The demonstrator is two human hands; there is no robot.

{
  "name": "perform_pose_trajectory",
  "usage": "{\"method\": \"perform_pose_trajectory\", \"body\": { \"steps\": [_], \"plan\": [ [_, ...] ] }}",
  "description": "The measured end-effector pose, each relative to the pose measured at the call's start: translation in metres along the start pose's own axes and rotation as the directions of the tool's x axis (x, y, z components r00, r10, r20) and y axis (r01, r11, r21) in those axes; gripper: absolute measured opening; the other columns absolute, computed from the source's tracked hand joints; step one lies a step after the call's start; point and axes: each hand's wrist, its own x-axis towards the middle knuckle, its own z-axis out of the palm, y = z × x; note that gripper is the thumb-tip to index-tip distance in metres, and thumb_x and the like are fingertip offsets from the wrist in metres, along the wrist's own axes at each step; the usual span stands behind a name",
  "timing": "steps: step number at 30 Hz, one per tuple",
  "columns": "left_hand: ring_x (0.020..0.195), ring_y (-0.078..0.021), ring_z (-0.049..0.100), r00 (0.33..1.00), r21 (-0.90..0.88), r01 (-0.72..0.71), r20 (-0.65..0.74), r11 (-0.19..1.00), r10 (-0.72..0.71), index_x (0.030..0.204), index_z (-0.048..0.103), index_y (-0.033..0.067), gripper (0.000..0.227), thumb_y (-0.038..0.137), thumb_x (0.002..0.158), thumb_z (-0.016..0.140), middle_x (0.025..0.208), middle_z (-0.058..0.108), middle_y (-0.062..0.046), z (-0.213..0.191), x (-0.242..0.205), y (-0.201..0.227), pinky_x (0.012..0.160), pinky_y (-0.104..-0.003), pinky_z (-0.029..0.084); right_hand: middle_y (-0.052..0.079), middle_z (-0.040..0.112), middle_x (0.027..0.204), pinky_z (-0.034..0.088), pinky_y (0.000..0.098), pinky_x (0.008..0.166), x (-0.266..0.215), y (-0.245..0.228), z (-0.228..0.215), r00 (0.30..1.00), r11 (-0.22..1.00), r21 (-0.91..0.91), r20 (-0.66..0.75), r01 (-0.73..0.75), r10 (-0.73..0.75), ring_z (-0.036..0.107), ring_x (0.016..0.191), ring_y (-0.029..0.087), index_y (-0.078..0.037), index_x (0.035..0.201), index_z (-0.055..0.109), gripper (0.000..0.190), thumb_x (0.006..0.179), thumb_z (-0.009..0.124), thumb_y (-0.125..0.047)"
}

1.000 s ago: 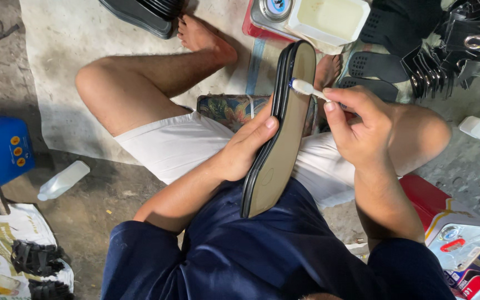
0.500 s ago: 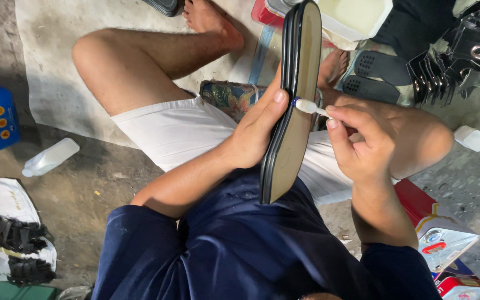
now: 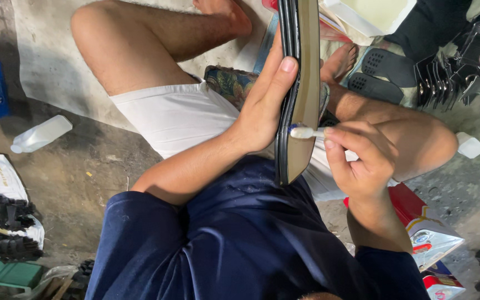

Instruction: The person sits on the floor and applies a white adhesive to the sole of a black sandal using a toothbrush. They repeatedly dip the toothbrush into a container of glue and spread it across the sandal's surface, then place the finished sandal on a nearby stack.

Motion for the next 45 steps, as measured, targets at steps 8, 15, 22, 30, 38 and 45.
{"method": "perform_pose_trajectory", "body": {
  "steps": [8, 15, 22, 30, 38, 45],
  "plan": [
    [0.150, -0.0215, 0.033, 0.998, -0.135, 0.025, 0.062, 0.991, -0.016, 0.169, 0.003, 0.0053, 0.064, 0.037, 0.122, 0.033, 0.165, 0.028, -0.013, 0.001, 0.005, 0.011, 0.126, -0.033, 0.032, 0.013, 0.072, 0.094, 0.056, 0.0303, 0.071, 0.000, -0.004, -0.013, 0.997, 0.999, -0.015, 0.067, 0.036, -0.035, 0.071, 0.077, 0.023, 0.000, 0.111, 0.072, 0.013, 0.098, 0.072, 0.004],
    [0.142, -0.0162, 0.041, 0.991, -0.123, 0.064, 0.127, 0.990, -0.048, 0.169, 0.011, 0.0095, 0.060, 0.038, 0.122, 0.036, 0.161, 0.038, -0.013, 0.001, 0.001, 0.000, 0.123, -0.030, 0.036, 0.014, 0.072, 0.089, 0.054, 0.0304, 0.070, -0.001, 0.025, -0.010, 0.998, 0.988, -0.143, -0.036, -0.055, 0.050, 0.070, 0.076, 0.021, 0.002, 0.115, 0.072, 0.010, 0.106, 0.075, 0.001],
    [0.102, -0.0252, 0.069, 0.762, -0.535, 0.579, 0.088, 0.615, -0.641, 0.146, 0.050, 0.0058, 0.061, 0.051, 0.105, 0.049, 0.122, 0.068, -0.016, -0.022, -0.011, -0.027, 0.088, -0.041, 0.058, 0.009, 0.066, 0.096, 0.052, 0.0448, 0.075, 0.054, 0.130, -0.024, 0.991, 0.752, -0.651, -0.130, -0.098, 0.016, 0.068, 0.089, 0.034, -0.016, 0.113, 0.078, 0.022, 0.094, 0.072, -0.006],
    [0.112, -0.0278, 0.070, 0.680, -0.688, 0.619, 0.229, 0.379, -0.696, 0.143, 0.057, 0.0024, 0.071, 0.059, 0.101, 0.043, 0.129, 0.069, -0.018, -0.044, -0.021, -0.026, 0.096, -0.041, 0.058, 0.004, 0.065, 0.091, 0.053, 0.0407, 0.077, 0.060, 0.146, -0.035, 0.986, 0.662, -0.750, -0.092, 0.021, -0.136, 0.068, 0.087, 0.028, -0.019, 0.112, 0.077, 0.021, 0.096, 0.069, -0.010],
    [0.106, -0.0293, 0.069, 0.773, -0.584, 0.595, 0.230, 0.552, -0.591, 0.145, 0.054, -0.0034, 0.072, 0.057, 0.107, 0.045, 0.125, 0.066, -0.022, -0.041, 0.005, -0.018, 0.092, -0.042, 0.058, 0.005, 0.072, 0.096, 0.050, 0.0317, 0.069, 0.027, 0.084, -0.056, 0.945, 0.821, -0.477, -0.076, -0.313, 0.317, 0.065, 0.077, 0.017, -0.013, 0.113, 0.078, 0.012, 0.102, 0.076, -0.010],
    [0.152, -0.0160, 0.045, 0.964, -0.364, 0.262, 0.151, 0.894, -0.221, 0.170, 0.018, 0.0089, 0.065, 0.036, 0.115, 0.040, 0.167, 0.039, -0.009, -0.016, 0.013, -0.012, 0.129, -0.032, 0.037, 0.005, 0.072, 0.100, 0.050, 0.0202, 0.072, -0.009, 0.027, -0.006, 0.944, 0.928, 0.180, 0.023, -0.327, 0.328, 0.062, 0.080, 0.007, 0.001, 0.116, 0.073, 0.015, 0.101, 0.074, 0.002]
  ]
}}
